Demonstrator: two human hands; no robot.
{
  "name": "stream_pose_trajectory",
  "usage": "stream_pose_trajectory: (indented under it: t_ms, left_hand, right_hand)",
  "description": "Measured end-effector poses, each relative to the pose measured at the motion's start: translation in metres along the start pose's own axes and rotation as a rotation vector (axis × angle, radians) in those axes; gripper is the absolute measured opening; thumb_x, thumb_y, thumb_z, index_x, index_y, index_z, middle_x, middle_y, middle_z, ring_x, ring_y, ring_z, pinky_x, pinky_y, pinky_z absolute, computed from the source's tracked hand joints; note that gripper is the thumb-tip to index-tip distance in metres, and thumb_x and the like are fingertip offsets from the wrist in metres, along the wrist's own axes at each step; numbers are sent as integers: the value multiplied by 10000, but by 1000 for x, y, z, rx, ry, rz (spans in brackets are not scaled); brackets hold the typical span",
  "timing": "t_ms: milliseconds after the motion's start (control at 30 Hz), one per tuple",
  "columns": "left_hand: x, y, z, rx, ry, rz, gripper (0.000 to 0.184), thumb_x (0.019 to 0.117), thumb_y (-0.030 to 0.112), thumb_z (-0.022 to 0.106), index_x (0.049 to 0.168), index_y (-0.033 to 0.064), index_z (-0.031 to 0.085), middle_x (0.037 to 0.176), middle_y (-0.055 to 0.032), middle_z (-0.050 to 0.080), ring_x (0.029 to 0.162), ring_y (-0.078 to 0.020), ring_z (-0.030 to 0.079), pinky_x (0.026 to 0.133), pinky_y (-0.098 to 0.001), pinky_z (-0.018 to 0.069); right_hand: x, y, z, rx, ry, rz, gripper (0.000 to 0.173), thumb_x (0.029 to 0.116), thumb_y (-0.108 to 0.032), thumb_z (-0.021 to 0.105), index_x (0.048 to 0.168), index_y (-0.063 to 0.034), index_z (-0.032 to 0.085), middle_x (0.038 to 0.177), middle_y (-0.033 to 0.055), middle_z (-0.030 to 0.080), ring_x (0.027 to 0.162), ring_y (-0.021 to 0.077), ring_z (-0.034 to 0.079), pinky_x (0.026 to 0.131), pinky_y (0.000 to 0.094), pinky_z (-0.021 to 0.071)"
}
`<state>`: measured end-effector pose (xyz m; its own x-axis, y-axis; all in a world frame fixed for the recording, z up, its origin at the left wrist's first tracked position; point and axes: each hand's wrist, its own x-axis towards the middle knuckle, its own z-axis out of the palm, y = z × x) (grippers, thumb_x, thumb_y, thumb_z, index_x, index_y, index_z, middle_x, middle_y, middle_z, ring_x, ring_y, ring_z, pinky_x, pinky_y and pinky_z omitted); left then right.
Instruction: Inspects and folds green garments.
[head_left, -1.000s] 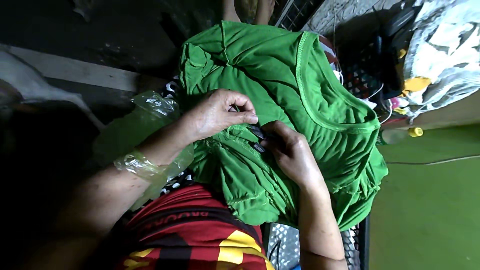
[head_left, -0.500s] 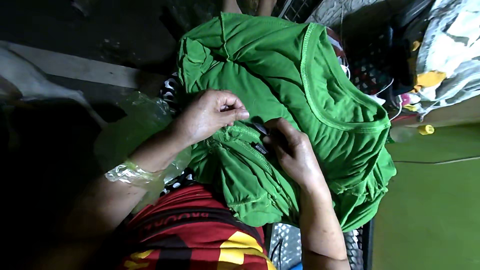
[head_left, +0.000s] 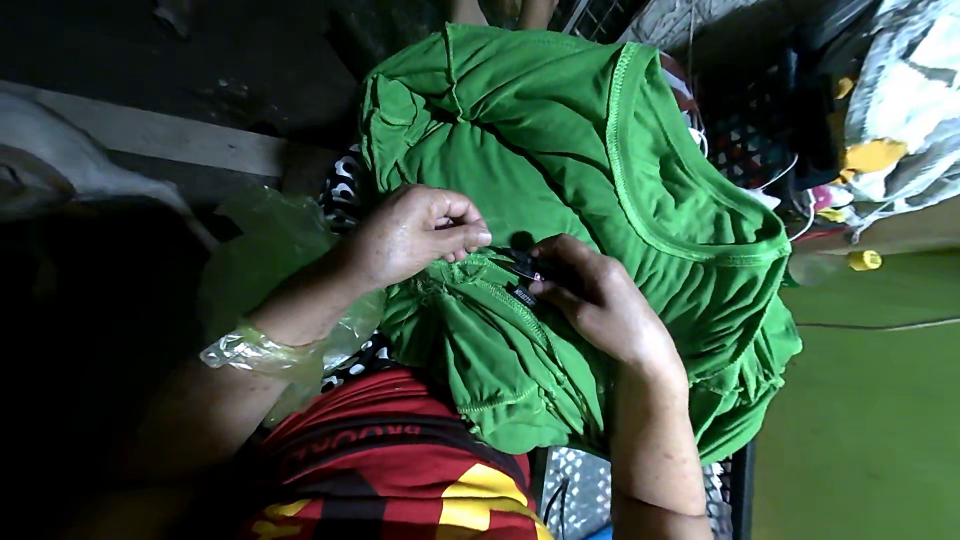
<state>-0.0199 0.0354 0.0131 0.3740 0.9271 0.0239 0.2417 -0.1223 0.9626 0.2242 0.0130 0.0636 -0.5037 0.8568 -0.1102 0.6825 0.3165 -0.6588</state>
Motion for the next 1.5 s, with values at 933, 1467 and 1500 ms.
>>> stream_pose_trajectory:
  t_ms: [933,1467,1500]
  left_hand:
    - [-43,-17,21,113,383,-24,182,987,223,642,955,64,726,965,3,658,820,28,636,751,-134,545]
    - [-48,-10,25,121,244,-57,148,1024,122,565,1010,5,654,980,-88,639,856,-99,654,803,-255,569]
    - [-47,-11,24,90,226,-74,159,1033,130,552,1031,5,649,977,-85,647,862,-101,667,812,-268,579]
  right_hand:
    - [17,-2,5,55,-30,26,127,970,-37,639,1094,-33,668,860,59,666,715,104,621,659,290,529]
    - [14,-7,16,-99,70,-161,247,915,-59,693,1157,-27,653,900,83,686,752,190,666,683,398,574]
    - [14,-8,17,-140,71,-170,241,906,-52,694,1144,-35,664,894,85,687,752,210,671,669,427,570]
